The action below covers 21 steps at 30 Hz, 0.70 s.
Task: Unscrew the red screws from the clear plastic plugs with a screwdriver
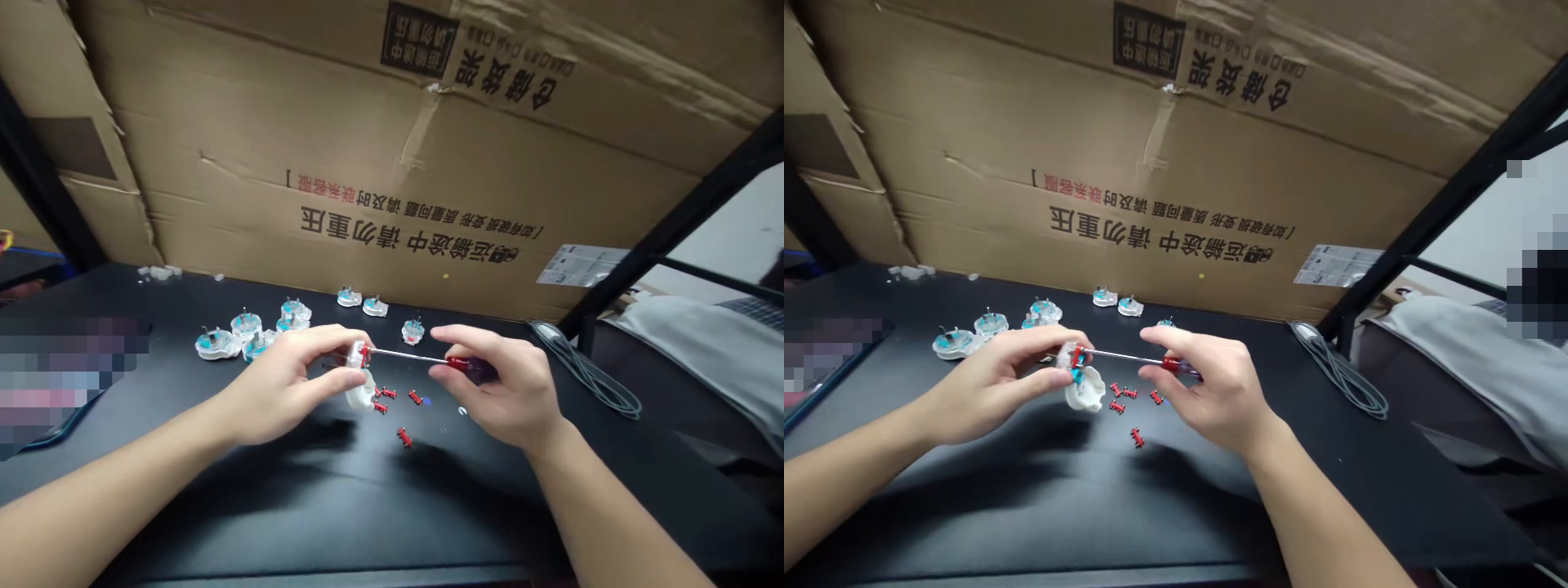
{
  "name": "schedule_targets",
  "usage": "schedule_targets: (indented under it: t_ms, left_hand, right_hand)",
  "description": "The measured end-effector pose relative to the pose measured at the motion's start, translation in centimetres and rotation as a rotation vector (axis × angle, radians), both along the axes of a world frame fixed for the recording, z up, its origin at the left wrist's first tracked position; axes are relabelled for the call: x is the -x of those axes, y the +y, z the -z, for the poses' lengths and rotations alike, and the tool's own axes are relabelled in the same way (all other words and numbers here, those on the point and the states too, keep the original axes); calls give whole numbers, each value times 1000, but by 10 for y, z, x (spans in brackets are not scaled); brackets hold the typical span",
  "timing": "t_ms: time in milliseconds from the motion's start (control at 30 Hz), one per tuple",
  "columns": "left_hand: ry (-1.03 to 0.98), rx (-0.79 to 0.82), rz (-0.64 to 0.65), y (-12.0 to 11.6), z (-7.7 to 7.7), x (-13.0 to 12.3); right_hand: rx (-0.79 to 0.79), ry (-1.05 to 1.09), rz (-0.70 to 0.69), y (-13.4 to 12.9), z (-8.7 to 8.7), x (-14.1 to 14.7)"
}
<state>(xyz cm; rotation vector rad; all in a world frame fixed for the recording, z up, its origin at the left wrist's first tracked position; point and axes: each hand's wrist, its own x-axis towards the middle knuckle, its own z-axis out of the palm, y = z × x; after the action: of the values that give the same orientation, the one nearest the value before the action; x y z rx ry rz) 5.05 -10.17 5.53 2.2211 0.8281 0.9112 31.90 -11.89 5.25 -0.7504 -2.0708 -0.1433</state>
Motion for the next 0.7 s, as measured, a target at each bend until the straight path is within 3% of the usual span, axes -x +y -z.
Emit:
schedule_targets:
  t_ms: [133, 233, 400, 700]
  left_hand:
    - [-19, -44, -31, 1, 3, -1]
    - [-85, -22, -33, -1, 3, -1]
    - [-116, -44, -5, -3, 4, -1]
    - [-88, -72, -23, -2, 3, -1]
  right_hand:
    - [224, 241, 12, -4, 0, 5]
    - [301, 394, -32, -6, 0, 9]
    - [424, 476, 4, -6, 0, 12]
    - [331, 407, -88, -3, -3, 5]
